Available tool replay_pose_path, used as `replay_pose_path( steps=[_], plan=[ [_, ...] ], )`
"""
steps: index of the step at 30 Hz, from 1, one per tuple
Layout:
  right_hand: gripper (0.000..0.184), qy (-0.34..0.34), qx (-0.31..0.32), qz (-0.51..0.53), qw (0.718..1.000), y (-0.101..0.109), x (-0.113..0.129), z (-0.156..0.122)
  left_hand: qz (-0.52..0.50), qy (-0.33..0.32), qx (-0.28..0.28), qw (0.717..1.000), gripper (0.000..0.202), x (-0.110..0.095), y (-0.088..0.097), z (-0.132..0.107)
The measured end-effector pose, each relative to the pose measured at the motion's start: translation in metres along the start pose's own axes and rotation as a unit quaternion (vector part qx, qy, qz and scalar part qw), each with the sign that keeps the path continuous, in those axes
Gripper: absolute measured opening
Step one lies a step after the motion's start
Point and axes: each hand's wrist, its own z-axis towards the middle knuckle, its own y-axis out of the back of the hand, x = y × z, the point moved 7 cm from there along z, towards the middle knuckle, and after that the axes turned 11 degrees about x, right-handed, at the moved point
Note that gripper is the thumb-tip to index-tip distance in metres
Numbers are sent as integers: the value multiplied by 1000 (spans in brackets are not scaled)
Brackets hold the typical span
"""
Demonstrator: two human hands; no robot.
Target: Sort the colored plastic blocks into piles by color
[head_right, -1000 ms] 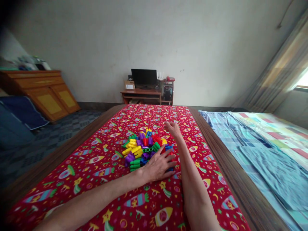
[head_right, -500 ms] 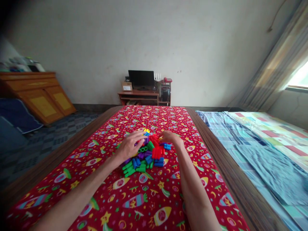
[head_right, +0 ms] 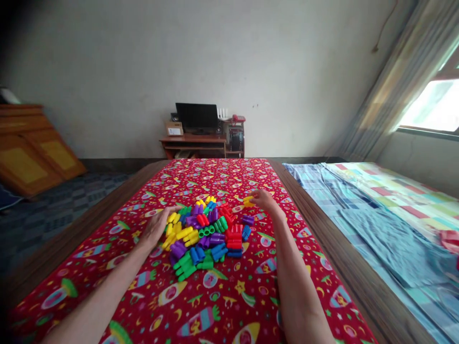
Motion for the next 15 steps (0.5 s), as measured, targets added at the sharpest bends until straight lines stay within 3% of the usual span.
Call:
replay_pose_path(
  steps=[3,5,10,15],
  plan=[
    [31,-68,-156,61,984,39,-34,-12,-2,7,12,1000,60,3,0,2],
    [37,-96,-213,67,970,59,-53,-22,5,3,15,1000,60,8,1,5],
    [45,-153,-282,57,945,86,-85,-38,39,-8,18,999,53,14,1,11],
    [37,-173,-269,8,947,88,-86,-32,56,-15,22,998,51,14,1,12]
  ],
)
